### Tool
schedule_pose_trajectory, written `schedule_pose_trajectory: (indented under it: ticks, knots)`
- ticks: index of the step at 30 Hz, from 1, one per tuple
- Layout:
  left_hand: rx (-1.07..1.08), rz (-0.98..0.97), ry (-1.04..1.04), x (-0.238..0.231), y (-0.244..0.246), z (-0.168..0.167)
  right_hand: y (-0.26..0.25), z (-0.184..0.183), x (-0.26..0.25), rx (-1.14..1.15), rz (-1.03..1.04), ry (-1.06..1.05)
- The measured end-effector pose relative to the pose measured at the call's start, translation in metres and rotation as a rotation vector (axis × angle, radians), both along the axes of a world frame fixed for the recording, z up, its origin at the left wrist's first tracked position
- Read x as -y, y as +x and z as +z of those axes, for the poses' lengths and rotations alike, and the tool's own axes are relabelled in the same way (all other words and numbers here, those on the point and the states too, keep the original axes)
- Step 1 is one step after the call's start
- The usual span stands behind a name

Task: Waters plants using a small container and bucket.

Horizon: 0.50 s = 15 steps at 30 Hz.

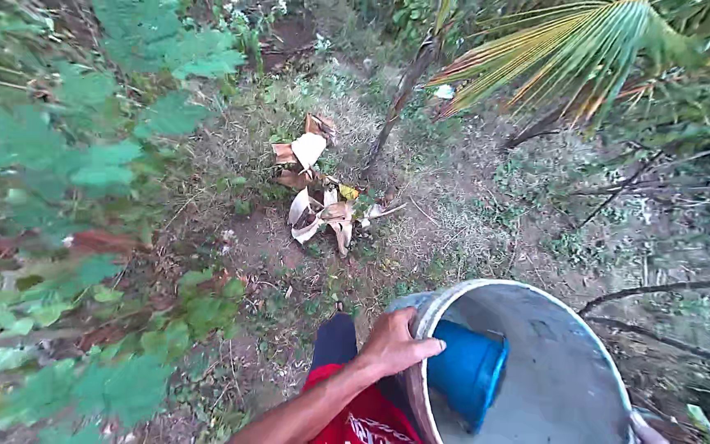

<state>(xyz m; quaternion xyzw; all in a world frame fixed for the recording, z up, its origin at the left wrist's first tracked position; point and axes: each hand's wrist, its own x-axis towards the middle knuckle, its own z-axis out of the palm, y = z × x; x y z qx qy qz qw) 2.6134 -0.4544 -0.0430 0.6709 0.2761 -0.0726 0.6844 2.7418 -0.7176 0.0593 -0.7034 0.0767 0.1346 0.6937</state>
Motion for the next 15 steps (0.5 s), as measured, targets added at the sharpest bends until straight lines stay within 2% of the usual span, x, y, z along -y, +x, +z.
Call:
schedule_pose_trajectory:
  ticks: [1,4,7,11,15]
  knots:
    - [0.006,0.028,0.009,-0.01,0.012,-0.001,0.02,0.002,-0.027,-0.064,-0.105,-0.019]
    - [0.04,0.141,0.041,-0.038,0.052,-0.017,0.1,-0.057,-0.026,-0.014,0.061,0.183]
    - [0.067,0.271,0.051,-0.059,0.088,-0.049,0.168,-0.096,-0.067,0.011,0.156,0.168]
    - [0.089,0.443,0.063,-0.08,0.146,-0.118,0.267,-0.166,-0.126,-0.001,0.268,0.176]
    - [0.076,0.606,0.039,-0.086,0.222,-0.192,0.379,-0.277,-0.169,-0.056,0.38,0.221]
